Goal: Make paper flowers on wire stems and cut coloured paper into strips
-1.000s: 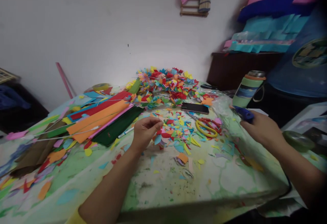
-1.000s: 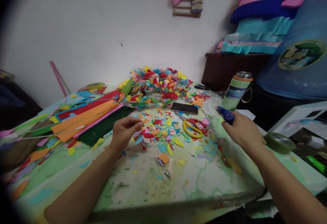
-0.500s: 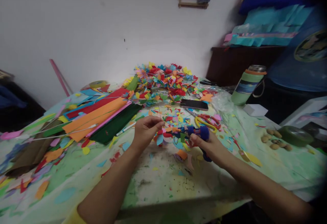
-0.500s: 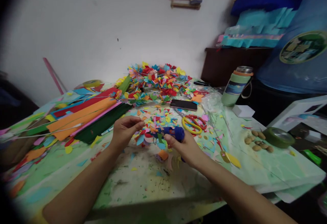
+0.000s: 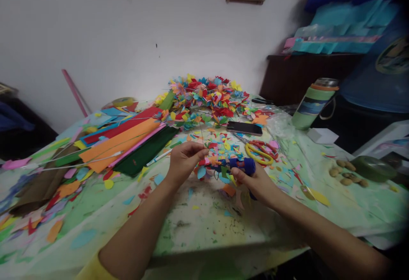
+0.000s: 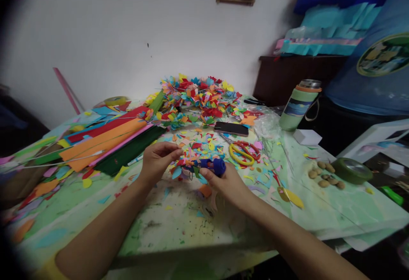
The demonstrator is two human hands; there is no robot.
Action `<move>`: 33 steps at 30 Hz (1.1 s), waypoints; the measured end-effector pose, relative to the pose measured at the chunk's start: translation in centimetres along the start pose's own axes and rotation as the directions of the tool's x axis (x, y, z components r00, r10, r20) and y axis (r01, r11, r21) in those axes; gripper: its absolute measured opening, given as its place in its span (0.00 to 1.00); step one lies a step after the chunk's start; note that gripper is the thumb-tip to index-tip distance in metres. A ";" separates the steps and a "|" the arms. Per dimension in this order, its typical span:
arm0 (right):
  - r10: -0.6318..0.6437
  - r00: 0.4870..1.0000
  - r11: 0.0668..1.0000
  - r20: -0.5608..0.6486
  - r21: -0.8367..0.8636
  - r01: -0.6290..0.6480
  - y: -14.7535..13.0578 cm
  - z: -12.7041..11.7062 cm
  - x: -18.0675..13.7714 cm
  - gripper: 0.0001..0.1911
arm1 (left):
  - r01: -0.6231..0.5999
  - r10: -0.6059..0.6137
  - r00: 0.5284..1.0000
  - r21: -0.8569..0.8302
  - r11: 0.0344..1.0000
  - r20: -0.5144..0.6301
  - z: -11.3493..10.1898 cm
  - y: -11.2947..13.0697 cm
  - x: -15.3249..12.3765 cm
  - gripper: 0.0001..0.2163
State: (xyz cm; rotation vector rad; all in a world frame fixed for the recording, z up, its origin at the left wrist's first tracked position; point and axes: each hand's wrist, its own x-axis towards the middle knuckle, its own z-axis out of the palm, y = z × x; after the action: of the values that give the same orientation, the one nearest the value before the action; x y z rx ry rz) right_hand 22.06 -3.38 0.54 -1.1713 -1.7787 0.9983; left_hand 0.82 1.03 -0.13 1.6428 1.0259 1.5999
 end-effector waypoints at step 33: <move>-0.033 0.999 0.999 -0.018 -0.022 0.033 0.3 0.0 0.5 0.22 | -0.003 0.002 1.000 0.047 0.999 0.013 -0.1 0.3 0.0 0.08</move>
State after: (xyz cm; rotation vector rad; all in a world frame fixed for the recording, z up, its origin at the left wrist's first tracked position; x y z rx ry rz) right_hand 22.06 -2.85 0.41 -1.1577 -1.7928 0.9480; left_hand 0.79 0.88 0.14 1.6845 1.0628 1.5755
